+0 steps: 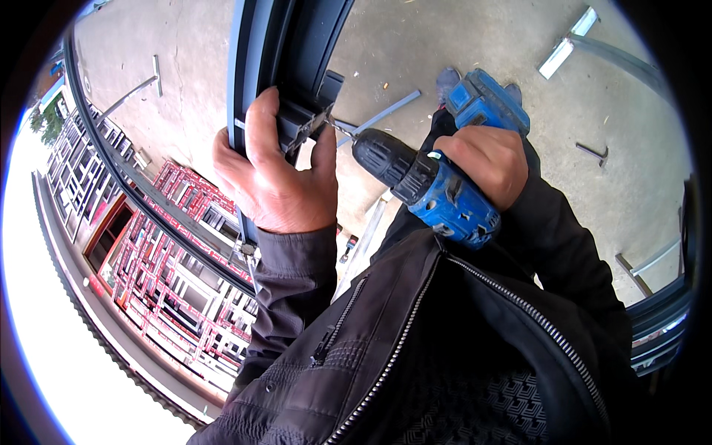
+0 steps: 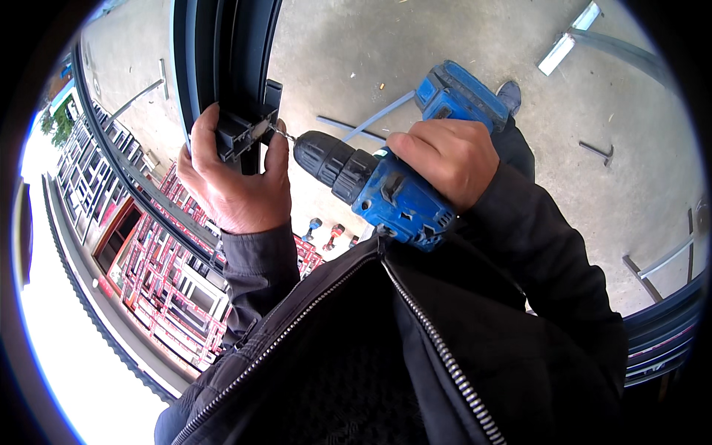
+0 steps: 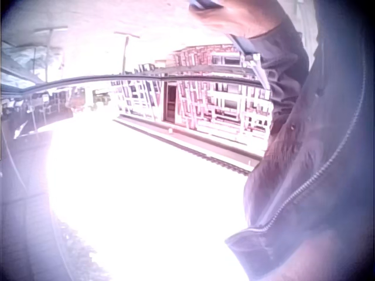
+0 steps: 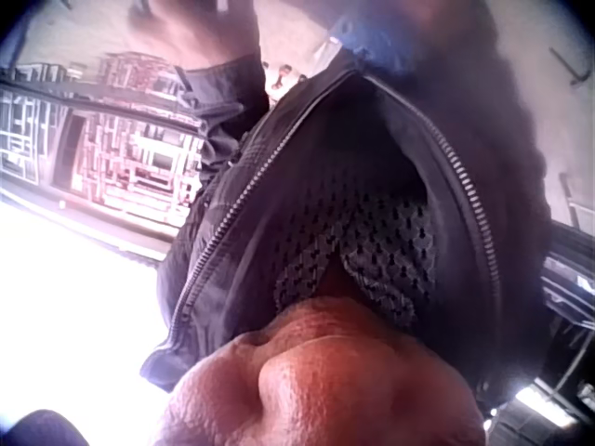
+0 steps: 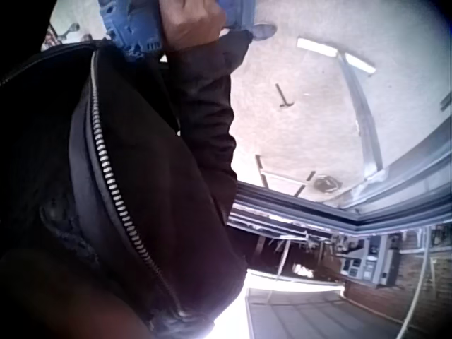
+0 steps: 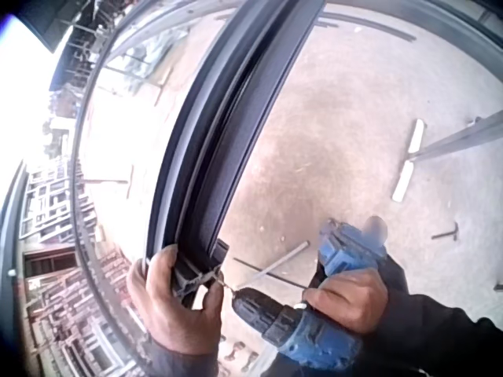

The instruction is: The person receives two metal bars, carries them to a partially assembled window frame, and fits them into the frame structure. They then use a cordless drill to secure a metal bracket to the frame, completing the attachment.

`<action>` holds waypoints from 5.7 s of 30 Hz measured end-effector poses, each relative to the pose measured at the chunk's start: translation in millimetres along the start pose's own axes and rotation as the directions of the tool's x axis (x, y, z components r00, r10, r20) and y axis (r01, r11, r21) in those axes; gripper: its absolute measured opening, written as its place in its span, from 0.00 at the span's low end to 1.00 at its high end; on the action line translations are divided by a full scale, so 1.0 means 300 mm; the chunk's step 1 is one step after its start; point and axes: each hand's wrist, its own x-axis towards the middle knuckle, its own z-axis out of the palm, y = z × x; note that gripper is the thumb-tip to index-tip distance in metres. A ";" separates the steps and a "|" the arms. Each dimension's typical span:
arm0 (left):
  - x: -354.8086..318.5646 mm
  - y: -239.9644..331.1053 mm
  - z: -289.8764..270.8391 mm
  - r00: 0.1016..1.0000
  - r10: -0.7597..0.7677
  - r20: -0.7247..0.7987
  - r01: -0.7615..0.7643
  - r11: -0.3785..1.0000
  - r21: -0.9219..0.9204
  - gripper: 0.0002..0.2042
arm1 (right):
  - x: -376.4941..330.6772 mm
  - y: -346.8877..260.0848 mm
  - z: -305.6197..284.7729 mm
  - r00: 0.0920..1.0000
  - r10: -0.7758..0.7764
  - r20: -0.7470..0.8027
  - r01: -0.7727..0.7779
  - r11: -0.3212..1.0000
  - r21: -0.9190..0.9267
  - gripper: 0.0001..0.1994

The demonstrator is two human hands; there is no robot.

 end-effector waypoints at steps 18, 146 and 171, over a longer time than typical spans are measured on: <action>0.008 -0.002 -0.002 1.000 0.020 0.019 -0.021 1.000 0.018 0.40 | 0.014 -0.008 0.009 1.000 0.023 0.009 -0.023 0.999 0.036 0.08; 0.000 -0.014 -0.015 0.995 -0.081 0.054 0.086 0.992 -0.093 0.40 | 0.089 0.005 0.014 0.998 -0.008 0.070 0.010 1.000 -0.026 0.08; -0.002 -0.017 0.005 0.997 -0.072 -0.036 0.066 0.985 -0.159 0.39 | 0.084 0.014 0.021 0.998 -0.028 0.051 0.030 0.998 -0.046 0.07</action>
